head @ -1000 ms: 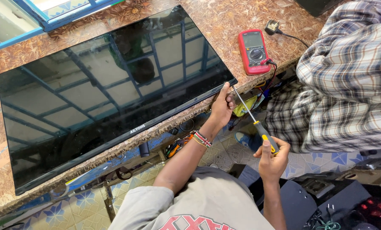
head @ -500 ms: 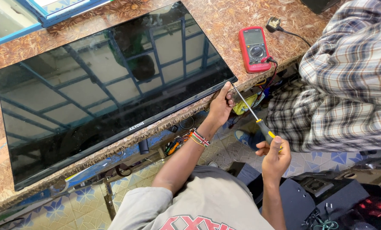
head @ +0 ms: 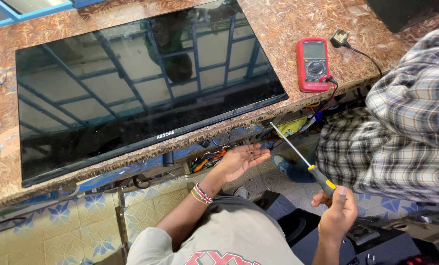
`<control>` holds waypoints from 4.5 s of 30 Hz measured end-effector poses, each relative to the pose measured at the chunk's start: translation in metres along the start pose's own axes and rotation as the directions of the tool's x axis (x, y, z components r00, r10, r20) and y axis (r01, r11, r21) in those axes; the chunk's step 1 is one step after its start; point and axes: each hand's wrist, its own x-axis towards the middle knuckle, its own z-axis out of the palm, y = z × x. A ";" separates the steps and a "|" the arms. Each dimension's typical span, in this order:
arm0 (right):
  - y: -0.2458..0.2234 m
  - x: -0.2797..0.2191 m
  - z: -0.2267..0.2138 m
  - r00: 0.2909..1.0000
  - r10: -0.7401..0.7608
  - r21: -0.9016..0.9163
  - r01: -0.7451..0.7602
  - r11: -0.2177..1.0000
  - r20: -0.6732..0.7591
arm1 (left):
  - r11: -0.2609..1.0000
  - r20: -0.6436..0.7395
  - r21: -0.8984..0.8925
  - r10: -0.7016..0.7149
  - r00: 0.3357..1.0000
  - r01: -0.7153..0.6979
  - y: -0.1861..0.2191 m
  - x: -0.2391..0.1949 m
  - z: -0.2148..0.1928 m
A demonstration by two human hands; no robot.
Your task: The person uses a screwdriver to pry open the bottom bezel of a flat-screen television. They work along the edge of the TV, attempting to release the clips holding the frame in place.
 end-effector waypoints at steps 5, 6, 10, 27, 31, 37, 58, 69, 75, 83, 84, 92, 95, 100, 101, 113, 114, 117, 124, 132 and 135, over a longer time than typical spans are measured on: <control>0.000 0.001 0.005 0.992 -0.014 0.035 0.010 0.999 0.123 | 0.992 -0.028 0.055 0.117 0.993 -0.115 -0.007 -0.022 -0.025; 0.000 0.002 0.007 0.987 -0.023 0.031 0.018 0.999 0.158 | 0.989 -0.051 0.061 0.136 0.989 -0.132 -0.006 -0.026 -0.026; 0.012 0.003 0.008 0.978 -0.005 0.095 -0.016 0.995 0.208 | 0.978 0.009 0.082 0.191 0.981 -0.192 -0.001 -0.041 -0.037; -0.001 -0.130 0.040 0.999 0.048 0.237 -0.047 0.970 0.001 | 0.935 -0.093 0.339 0.145 0.985 -0.105 0.038 -0.148 -0.083; -0.002 -0.183 0.054 0.991 0.100 0.255 -0.074 0.964 -0.087 | 0.938 -0.128 0.340 0.120 0.984 -0.070 0.036 -0.171 -0.107; -0.011 -0.252 0.074 0.985 0.128 0.196 -0.103 0.975 -0.116 | 0.952 -0.030 0.301 0.068 0.997 -0.056 0.037 -0.211 -0.140; -0.039 -0.242 0.088 0.988 -0.041 0.036 0.036 0.999 0.148 | 0.962 -0.273 0.015 0.266 0.925 -0.272 0.051 -0.227 -0.122; -0.036 -0.241 0.096 0.984 0.085 -0.074 -0.074 0.994 0.156 | 0.973 -0.297 0.047 0.231 0.926 -0.228 0.046 -0.225 -0.116; -0.031 -0.239 0.092 0.985 0.111 -0.074 -0.102 0.992 0.129 | 0.974 -0.342 0.004 0.215 0.915 -0.228 0.045 -0.220 -0.115; -0.032 -0.239 0.091 0.988 0.127 -0.097 -0.118 0.988 0.090 | 0.972 -0.311 -0.042 0.207 0.928 -0.231 0.041 -0.214 -0.117; -0.029 -0.239 0.090 0.989 0.114 -0.096 -0.105 0.990 0.091 | 0.971 -0.312 -0.036 0.213 0.926 -0.236 0.041 -0.214 -0.115; -0.020 -0.244 0.093 0.988 0.130 -0.159 -0.116 0.981 0.086 | 0.963 -0.318 -0.030 0.246 0.916 -0.269 0.042 -0.212 -0.120; -0.016 -0.246 0.095 0.987 0.126 -0.142 -0.111 0.984 0.103 | 0.958 -0.320 -0.033 0.259 0.912 -0.284 0.042 -0.212 -0.122; -0.017 -0.247 0.096 0.988 0.113 -0.183 -0.091 0.979 0.109 | 0.957 -0.338 -0.018 0.266 0.903 -0.289 0.045 -0.217 -0.116; -0.018 -0.247 0.097 0.989 0.101 -0.183 -0.079 0.980 0.112 | 0.958 -0.342 -0.008 0.268 0.901 -0.288 0.045 -0.217 -0.115; -0.012 -0.247 0.096 0.972 0.206 -0.051 -0.201 0.978 0.116 | 0.959 -0.342 -0.044 0.249 0.906 -0.280 0.040 -0.214 -0.120; -0.012 -0.247 0.096 0.973 0.205 -0.060 -0.200 0.978 0.102 | 0.959 -0.337 -0.042 0.249 0.908 -0.279 0.040 -0.213 -0.118; -0.014 -0.248 0.094 0.978 0.164 -0.099 -0.151 0.983 0.130 | 0.958 -0.317 -0.049 0.253 0.914 -0.282 0.041 -0.215 -0.117; -0.028 -0.250 0.089 0.989 0.081 -0.314 -0.038 0.949 0.127 | 0.959 -0.323 -0.023 0.259 0.910 -0.281 0.039 -0.213 -0.121; -0.021 -0.252 0.093 0.976 0.150 -0.276 -0.102 0.956 0.160 | 0.955 -0.315 -0.026 0.274 0.909 -0.296 0.041 -0.216 -0.122; -0.026 -0.253 0.099 0.968 0.204 -0.332 -0.147 0.932 0.146 | 0.959 -0.326 -0.007 0.265 0.907 -0.283 0.041 -0.214 -0.127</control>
